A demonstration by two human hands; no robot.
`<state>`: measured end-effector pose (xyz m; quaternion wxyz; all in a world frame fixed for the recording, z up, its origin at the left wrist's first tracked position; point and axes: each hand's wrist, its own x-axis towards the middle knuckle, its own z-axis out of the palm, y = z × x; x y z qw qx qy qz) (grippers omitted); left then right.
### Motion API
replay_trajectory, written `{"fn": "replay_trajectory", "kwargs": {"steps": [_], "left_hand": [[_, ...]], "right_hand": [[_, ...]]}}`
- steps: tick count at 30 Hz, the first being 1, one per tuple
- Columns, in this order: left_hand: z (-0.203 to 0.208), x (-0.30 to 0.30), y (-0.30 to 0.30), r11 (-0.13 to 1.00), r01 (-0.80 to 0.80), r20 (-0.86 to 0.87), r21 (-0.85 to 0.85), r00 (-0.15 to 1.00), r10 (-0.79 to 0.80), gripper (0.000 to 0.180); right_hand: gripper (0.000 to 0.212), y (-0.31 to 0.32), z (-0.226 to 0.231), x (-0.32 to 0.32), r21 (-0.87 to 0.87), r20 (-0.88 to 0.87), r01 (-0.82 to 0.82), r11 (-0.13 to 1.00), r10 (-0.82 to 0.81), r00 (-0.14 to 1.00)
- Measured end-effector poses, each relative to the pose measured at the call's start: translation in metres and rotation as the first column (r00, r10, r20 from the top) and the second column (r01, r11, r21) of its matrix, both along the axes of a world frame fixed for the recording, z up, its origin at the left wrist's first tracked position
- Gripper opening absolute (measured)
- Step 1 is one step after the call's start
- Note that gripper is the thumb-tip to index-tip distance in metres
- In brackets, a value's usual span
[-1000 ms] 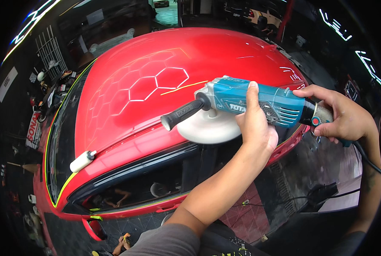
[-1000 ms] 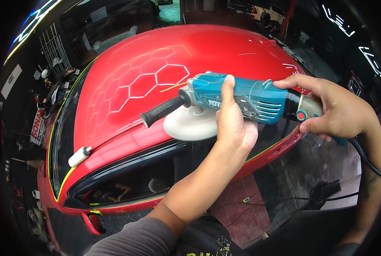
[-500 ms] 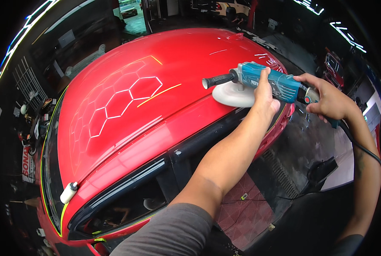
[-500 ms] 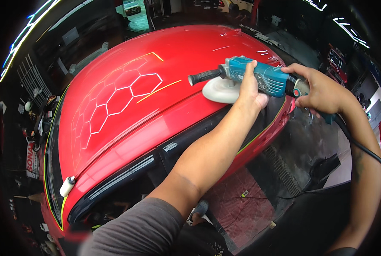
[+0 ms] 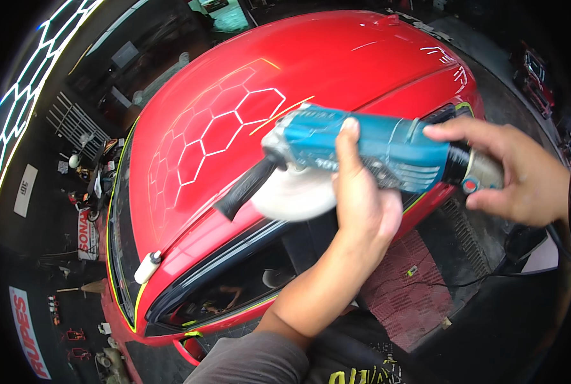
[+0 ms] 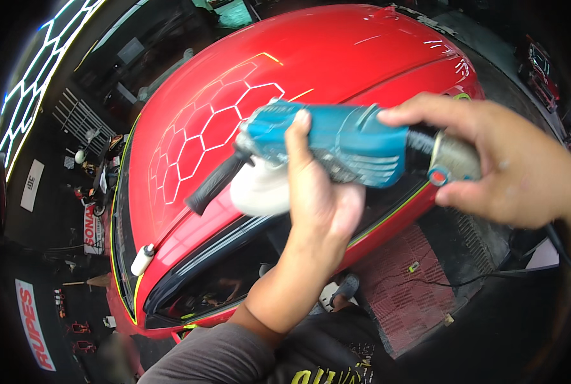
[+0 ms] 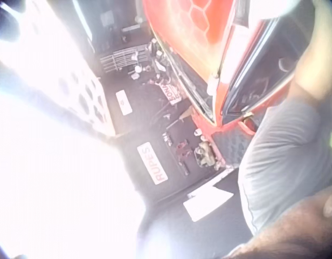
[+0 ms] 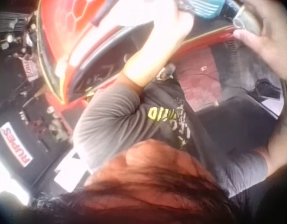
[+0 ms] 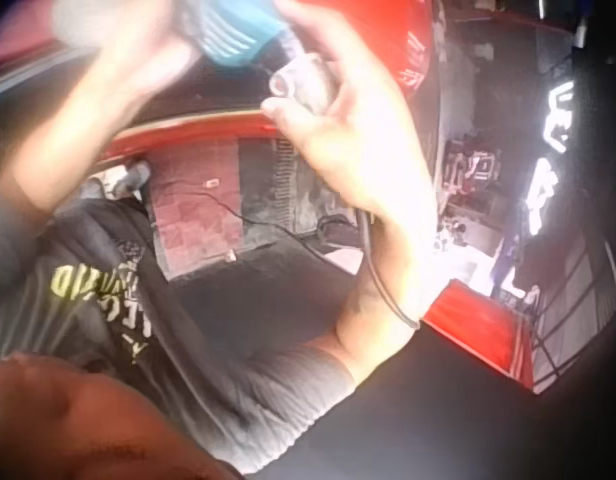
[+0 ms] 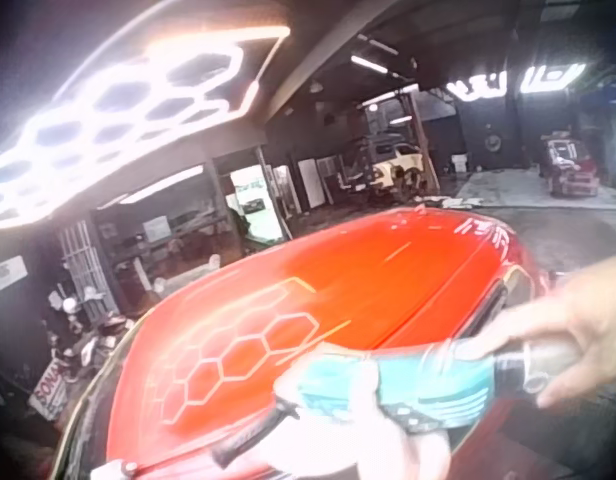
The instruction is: The person uses a rotary polisher to buff the roof of a red car. They apply a white compound using a foam roller and then systematically polish the surface with the machine, moving across the roof in overlapping passes.
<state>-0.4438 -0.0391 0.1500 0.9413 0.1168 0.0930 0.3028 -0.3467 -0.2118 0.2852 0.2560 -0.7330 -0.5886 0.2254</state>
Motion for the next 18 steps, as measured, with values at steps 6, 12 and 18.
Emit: {"fn": "replay_trajectory", "kwargs": {"steps": [6, 12, 18], "left_hand": [[-0.011, -0.121, 0.044, 0.979, -0.176, -0.138, 0.106, 0.972, 0.19, 0.049], [-0.054, -0.229, 0.109, 0.918, -0.23, -0.184, 0.323, 0.936, 0.3, 0.063], [-0.098, -0.251, 0.179, 0.942, -0.134, -0.131, 0.307, 0.975, 0.181, 0.072]], "right_hand": [[0.078, 0.062, -0.001, -0.081, -0.184, -0.077, -0.159, 0.97, 0.147, 0.986], [0.061, 0.105, -0.093, -0.181, 0.113, 0.056, -0.291, 0.95, 0.286, 0.957], [0.056, 0.148, -0.169, -0.241, 0.265, 0.099, -0.068, 0.962, 0.043, 0.994]]}}
